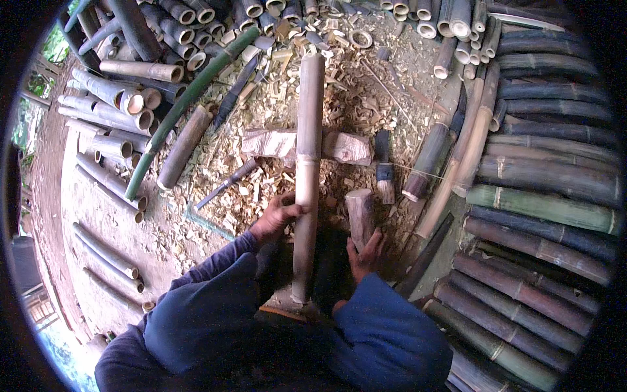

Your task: The person shapes bamboo by using a curved blade to shave the exterior, chiseling out sections with a hammer and chisel, and smoothing the surface with the blade.

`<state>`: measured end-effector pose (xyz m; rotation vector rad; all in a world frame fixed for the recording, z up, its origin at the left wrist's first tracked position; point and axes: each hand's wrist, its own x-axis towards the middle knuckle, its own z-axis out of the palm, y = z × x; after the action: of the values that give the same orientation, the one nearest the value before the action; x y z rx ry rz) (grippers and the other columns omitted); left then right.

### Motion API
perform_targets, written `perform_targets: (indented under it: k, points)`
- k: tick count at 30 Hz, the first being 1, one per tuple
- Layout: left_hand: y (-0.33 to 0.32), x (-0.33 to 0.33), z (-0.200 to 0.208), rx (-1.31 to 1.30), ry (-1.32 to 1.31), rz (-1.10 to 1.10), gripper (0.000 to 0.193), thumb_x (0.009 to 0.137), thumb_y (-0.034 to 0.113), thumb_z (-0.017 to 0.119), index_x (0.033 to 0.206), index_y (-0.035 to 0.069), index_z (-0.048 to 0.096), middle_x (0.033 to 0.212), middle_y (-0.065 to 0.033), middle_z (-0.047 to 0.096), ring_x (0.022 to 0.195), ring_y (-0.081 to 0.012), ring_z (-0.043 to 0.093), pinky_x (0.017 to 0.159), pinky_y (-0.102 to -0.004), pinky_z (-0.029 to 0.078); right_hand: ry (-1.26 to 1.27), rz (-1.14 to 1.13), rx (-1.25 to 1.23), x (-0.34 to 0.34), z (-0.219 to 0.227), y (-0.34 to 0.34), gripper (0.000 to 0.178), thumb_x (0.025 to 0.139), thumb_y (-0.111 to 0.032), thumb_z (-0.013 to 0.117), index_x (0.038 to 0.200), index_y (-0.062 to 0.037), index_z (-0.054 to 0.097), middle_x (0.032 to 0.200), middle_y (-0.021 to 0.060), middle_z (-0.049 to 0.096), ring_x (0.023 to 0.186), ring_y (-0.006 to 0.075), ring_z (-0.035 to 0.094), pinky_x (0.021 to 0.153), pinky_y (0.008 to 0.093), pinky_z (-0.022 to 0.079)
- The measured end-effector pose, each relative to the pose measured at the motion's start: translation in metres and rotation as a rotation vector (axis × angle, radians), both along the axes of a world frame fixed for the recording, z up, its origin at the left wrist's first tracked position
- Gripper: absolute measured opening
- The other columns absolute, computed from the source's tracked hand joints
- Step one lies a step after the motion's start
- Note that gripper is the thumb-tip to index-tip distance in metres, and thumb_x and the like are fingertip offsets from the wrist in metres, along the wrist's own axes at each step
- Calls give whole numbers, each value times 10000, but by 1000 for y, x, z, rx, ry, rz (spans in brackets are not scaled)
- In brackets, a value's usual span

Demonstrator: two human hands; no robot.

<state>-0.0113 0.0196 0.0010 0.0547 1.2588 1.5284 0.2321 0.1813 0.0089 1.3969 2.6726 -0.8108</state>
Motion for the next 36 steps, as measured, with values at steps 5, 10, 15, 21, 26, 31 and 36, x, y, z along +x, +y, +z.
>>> perform_targets:
  k: [5, 10, 15, 21, 26, 31, 36]
  points:
    - [15, 8, 27, -175, 306, 106, 628, 734, 272, 926, 1180, -69, 645, 1045, -134, 726, 926, -208, 694, 844, -351, 572, 27, 59, 143, 3, -4, -2, 785, 860, -360, 767, 1398, 69, 388, 1278, 335, 453, 1187, 539, 462, 1004, 588, 387]
    - [16, 5, 14, -230, 491, 85, 630, 719, 300, 934, 1145, -69, 651, 1011, -158, 733, 899, -210, 703, 822, -357, 577, 24, 41, 65, 4, -2, 0, 864, 849, -378, 770, 1471, 42, 342, 1344, 348, 462, 1227, 564, 459, 1052, 619, 364]
    - [23, 1, 22, -358, 654, 11, 633, 769, 297, 895, 1195, -88, 629, 1047, -158, 731, 889, -191, 690, 808, -353, 579, 78, 34, 74, 2, -1, -2, 827, 847, -349, 777, 1448, 35, 358, 1293, 332, 480, 1178, 550, 487, 964, 612, 417]
    - [20, -8, 11, -136, 432, 51, 516, 804, 305, 852, 1103, -85, 696, 932, -163, 760, 814, -196, 728, 752, -348, 589, 9, 61, 79, 4, -1, -2, 810, 856, -345, 774, 1441, 33, 359, 1302, 334, 464, 1165, 558, 485, 973, 591, 419]
    - [24, -17, 21, -169, 443, 0, 463, 838, 277, 829, 1108, -77, 704, 933, -108, 756, 803, -138, 703, 737, -302, 571, -3, 37, 69, 6, -6, -4, 794, 880, -345, 757, 1451, 29, 352, 1372, 365, 426, 1231, 573, 456, 1026, 591, 402]
    - [23, -18, 24, -254, 557, -68, 444, 840, 309, 819, 1092, -48, 738, 925, -116, 770, 801, -153, 711, 741, -327, 571, 2, 20, -58, -1, 11, -2, 832, 892, -365, 751, 1487, 27, 322, 1434, 394, 385, 1297, 587, 414, 1081, 590, 379]
    - [22, -24, 23, -264, 642, -136, 419, 846, 329, 809, 1038, -39, 758, 889, -102, 765, 782, -145, 698, 717, -335, 557, 55, 101, 164, 14, -26, -1, 849, 880, -363, 763, 1484, 35, 318, 1394, 353, 429, 1262, 541, 449, 1046, 569, 397]
